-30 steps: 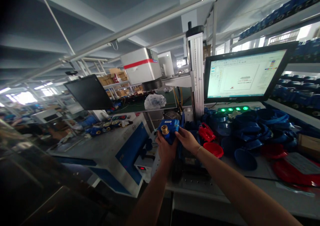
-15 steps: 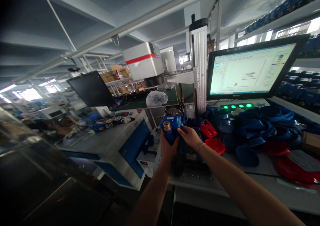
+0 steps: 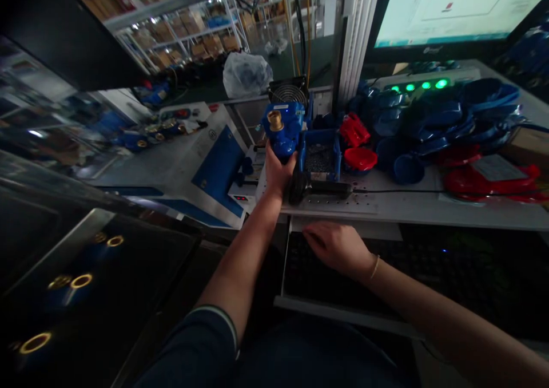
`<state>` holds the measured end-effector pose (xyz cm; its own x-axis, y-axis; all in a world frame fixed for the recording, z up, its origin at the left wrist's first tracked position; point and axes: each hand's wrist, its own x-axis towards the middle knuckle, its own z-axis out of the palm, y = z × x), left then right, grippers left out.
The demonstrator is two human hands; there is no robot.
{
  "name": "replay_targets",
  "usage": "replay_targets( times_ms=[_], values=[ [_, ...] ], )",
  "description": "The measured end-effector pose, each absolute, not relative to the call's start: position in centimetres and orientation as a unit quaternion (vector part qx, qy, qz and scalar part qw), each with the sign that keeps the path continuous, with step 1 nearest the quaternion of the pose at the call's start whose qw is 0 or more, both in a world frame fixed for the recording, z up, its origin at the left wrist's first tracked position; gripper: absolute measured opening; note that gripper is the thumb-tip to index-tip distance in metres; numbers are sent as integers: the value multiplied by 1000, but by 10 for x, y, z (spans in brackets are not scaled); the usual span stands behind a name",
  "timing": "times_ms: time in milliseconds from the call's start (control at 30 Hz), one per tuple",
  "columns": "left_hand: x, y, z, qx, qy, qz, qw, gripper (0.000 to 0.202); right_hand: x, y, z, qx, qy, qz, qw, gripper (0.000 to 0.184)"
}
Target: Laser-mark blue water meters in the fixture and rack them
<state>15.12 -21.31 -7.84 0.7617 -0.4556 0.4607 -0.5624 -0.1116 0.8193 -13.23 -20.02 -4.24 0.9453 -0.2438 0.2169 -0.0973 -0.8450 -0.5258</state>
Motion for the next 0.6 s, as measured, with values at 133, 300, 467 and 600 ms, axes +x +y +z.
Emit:
replay_targets(
  times_ms=[133,300,467,600],
  values=[
    [150,-212,-76,742,-340,41,576,96,-132,-196,-77,-964,136,-45,222,29],
    [144,-208,-68,759,-311,31,571,96,-126,-192,-70,-966,151,-27,209,31],
    [143,-209,-68,759,-304,28,575,98,-122,-205,-35,-922,138,-199,302,28],
    [145,-209,-68,762,-299,45,573,96,-94,-242,2,-870,183,-295,350,30]
  ],
)
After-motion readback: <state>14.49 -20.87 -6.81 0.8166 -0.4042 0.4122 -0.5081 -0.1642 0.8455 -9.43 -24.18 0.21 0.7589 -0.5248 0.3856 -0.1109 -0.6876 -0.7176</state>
